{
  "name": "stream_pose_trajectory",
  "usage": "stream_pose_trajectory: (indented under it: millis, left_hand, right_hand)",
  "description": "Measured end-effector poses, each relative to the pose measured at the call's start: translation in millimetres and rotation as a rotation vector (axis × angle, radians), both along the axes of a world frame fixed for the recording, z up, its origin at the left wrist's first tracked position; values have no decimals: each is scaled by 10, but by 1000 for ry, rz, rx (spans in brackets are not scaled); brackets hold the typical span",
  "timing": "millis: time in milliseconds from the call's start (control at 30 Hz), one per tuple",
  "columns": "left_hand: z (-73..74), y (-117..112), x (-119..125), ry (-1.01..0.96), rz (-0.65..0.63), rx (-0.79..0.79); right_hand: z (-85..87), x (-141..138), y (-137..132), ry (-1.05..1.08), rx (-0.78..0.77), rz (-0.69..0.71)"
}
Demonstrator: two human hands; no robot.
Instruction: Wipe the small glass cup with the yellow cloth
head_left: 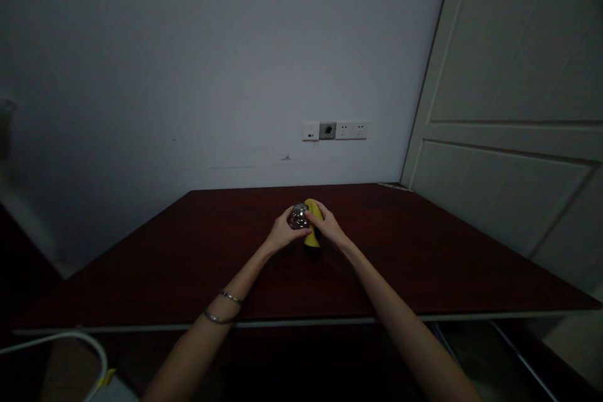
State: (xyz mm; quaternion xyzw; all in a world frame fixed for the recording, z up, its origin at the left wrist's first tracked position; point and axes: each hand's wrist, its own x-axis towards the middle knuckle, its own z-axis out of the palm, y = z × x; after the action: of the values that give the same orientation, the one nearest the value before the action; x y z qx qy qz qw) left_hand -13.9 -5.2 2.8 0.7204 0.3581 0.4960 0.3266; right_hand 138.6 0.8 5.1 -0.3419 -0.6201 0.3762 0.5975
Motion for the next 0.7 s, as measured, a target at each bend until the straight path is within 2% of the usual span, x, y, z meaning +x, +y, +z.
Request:
stream_pose_trajectory:
  millis: [167, 333, 400, 700]
  left_hand:
    - [-14, -12, 7, 42, 76, 85]
    - [-85, 25, 8, 76, 89, 84]
    - [-113, 40, 5, 82, 83, 98]
    - [-136, 32, -14, 170, 74, 273]
  right_hand:
    - [23, 18, 15, 23, 103, -51]
    - [76, 36, -88, -120, 341, -73]
    - [95, 38, -118, -145, 384, -65]
    - [29, 23, -28, -58, 239, -114]
